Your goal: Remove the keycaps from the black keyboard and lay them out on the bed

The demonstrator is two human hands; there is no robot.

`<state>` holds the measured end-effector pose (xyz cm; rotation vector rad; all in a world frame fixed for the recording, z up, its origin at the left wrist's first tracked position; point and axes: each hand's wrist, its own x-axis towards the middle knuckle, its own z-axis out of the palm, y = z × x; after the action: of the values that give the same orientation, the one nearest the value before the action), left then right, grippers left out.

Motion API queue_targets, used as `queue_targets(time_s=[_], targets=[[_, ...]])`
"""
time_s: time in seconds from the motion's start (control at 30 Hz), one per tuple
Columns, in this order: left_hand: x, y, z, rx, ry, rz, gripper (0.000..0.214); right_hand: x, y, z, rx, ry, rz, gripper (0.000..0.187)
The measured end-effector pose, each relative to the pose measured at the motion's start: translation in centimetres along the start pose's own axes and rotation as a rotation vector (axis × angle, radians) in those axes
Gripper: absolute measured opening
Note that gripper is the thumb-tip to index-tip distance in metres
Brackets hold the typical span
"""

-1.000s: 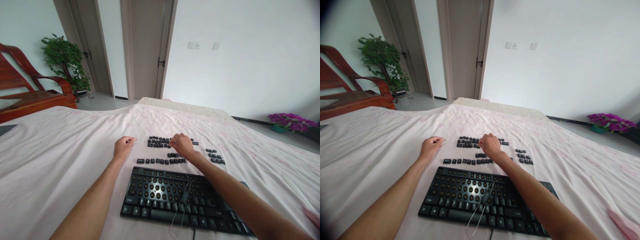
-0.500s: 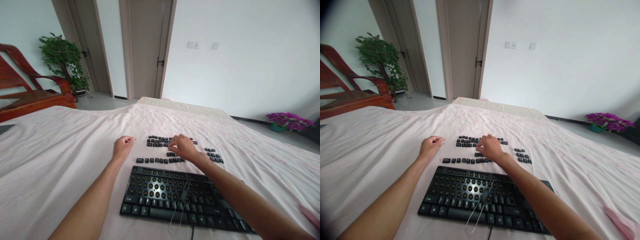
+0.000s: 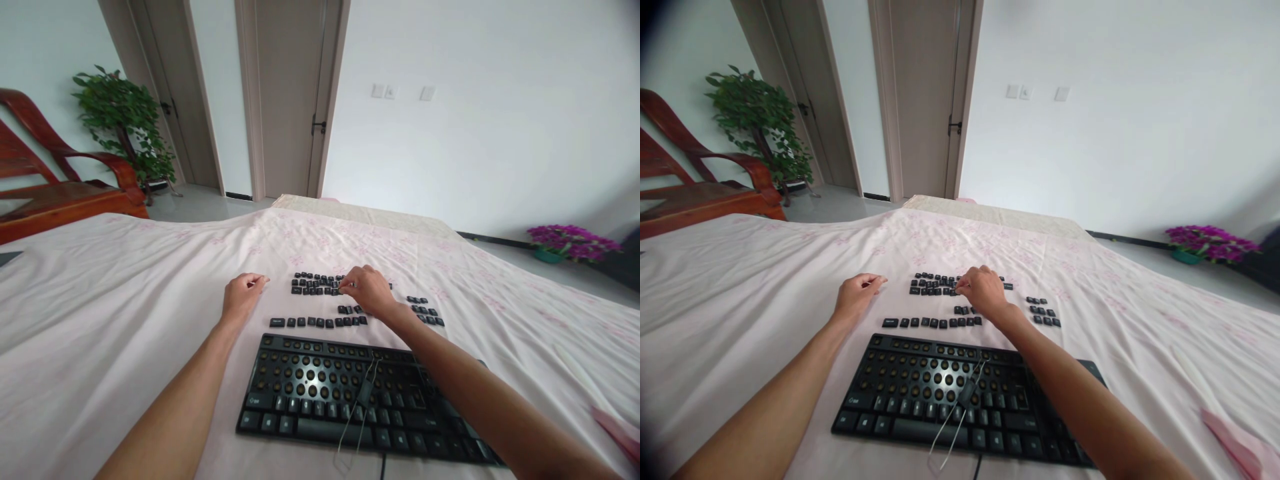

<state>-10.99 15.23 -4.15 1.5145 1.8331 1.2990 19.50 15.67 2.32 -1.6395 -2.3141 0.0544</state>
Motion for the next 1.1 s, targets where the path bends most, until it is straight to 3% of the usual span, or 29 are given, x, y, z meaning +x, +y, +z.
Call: queue_targets(time_s=[0.5, 0.73, 1.1], targets=[[0.0, 0.0, 0.0, 0.001, 0.001, -0.002, 0.035, 1.0, 1.4, 1.3, -0.106, -0.056, 0.014, 0.014], [0.1, -0.1, 0.1, -0.017, 0.012, -0.007, 0.034, 0.5, 1.7, 0.8, -0.06, -0.001, 0.005, 0.014], [0.0, 0.0, 0.0, -0.037, -0.009, -0.01, 0.036, -1.8, -0.3, -0.1, -0.061, -0.115, -0.152, 0.006]])
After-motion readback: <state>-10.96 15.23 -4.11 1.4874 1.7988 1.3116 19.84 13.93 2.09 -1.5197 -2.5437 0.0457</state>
